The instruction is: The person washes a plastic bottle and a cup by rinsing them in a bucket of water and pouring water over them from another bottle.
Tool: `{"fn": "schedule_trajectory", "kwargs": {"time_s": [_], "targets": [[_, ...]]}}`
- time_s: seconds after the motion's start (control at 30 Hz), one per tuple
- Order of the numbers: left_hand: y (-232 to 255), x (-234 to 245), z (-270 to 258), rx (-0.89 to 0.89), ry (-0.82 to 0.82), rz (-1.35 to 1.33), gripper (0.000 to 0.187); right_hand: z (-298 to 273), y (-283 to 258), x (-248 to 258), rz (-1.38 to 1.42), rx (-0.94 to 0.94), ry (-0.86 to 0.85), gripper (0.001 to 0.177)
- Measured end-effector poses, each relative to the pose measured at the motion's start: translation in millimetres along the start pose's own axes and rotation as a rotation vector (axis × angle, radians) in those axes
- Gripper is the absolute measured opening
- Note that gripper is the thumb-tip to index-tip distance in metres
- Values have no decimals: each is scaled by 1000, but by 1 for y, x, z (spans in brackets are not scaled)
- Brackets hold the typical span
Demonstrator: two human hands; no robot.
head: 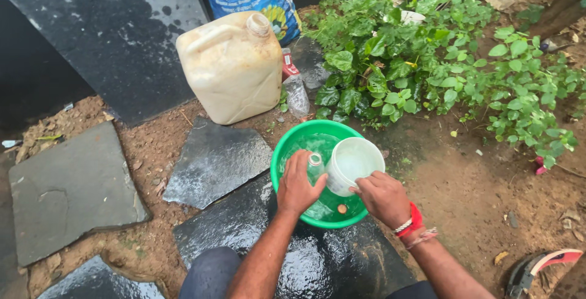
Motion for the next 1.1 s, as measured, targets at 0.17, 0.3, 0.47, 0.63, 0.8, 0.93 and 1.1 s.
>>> {"fn": "schedule_trajectory", "kwargs": {"time_s": [0.17,0.3,0.47,0.63,0.8,0.93,1.1], "targets": [[-1,-3,0,-15,-43,-14,65,8,-1,18,-47,51,-35,19],[-4,-7,0,3,-83,-28,67,16,-8,37,-75,115,-69,18],[-8,-9,0,29,-104,-45,68,26,-16,42,-94,225,-131,19],[-8,-8,0,19,-92,-31,68,29,-15,33,-151,254,-230,20],[-7,-6,1,23,-99,-28,66,33,-14,31,-155,257,-285,20],[-3,-4,3,19,-83,-20,64,36,-13,35,-183,237,-308,21],[-5,-3,4,54,-108,-6,64,42,-15,37,-196,241,-324,21]]}}
Point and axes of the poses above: each hand's wrist, its own z-axis towards the middle knuckle, its own x-axis out of the back of the hand, y = z × x, the point moved 7 cm from there along z, towards the middle knuckle, and after that the axes turned 9 degrees about -x, right-handed, at the moved point
